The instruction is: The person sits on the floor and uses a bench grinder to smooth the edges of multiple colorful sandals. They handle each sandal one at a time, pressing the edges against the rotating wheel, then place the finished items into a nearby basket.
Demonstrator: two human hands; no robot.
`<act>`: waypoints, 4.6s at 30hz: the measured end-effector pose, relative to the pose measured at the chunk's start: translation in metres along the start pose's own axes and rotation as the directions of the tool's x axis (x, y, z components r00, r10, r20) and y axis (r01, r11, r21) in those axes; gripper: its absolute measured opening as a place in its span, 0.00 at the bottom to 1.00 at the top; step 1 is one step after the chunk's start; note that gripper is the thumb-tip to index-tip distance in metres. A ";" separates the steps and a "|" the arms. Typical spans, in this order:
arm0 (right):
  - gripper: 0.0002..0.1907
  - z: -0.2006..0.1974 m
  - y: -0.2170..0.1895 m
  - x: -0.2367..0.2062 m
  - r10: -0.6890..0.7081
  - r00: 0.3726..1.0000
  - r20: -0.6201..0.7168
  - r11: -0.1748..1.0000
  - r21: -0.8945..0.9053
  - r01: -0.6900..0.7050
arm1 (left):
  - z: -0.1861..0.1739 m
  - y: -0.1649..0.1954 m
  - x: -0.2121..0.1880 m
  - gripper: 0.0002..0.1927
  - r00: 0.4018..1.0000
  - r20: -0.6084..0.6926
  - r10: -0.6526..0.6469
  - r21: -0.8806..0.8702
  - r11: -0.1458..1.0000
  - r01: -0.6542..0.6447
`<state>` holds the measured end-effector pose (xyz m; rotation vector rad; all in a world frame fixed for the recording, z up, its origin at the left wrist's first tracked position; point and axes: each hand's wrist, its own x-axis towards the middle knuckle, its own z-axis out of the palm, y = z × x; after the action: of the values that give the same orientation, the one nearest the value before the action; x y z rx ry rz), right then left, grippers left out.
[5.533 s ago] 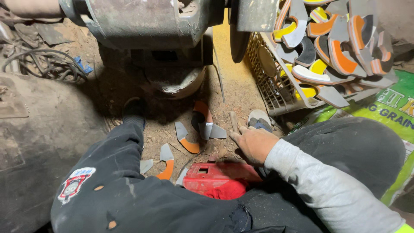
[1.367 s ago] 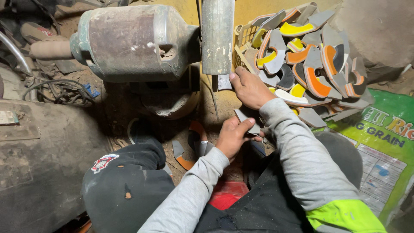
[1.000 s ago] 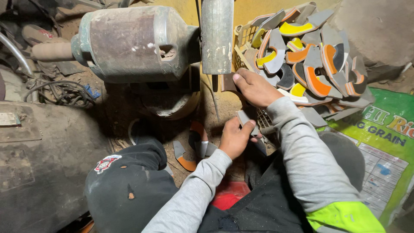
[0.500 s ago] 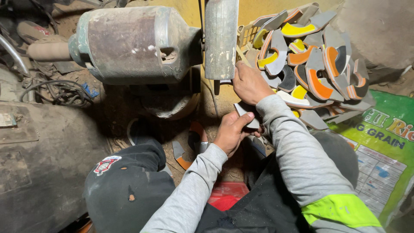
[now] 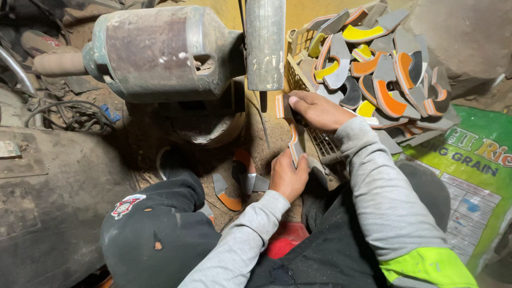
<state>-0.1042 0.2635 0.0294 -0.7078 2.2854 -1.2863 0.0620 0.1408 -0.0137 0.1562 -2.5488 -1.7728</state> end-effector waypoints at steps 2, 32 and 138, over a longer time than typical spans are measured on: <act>0.22 0.003 -0.003 0.001 0.066 0.997 -0.030 0.997 -0.029 -0.067 | -0.001 0.002 0.005 0.11 0.979 0.138 -0.150 -0.258 0.949 0.182; 0.27 -0.007 -0.021 -0.002 0.192 0.976 0.106 0.981 0.000 -0.193 | -0.008 -0.010 0.008 0.09 0.993 -0.106 0.058 0.205 0.978 -0.035; 0.19 -0.001 -0.062 0.023 0.071 0.995 -0.066 0.970 -0.227 -0.085 | -0.018 -0.022 0.045 0.18 0.929 0.369 0.039 -0.573 0.796 0.194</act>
<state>-0.1088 0.2230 0.0809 -0.6555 2.5097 -1.0300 0.0198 0.1122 -0.0294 -0.1008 -2.0181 -2.7711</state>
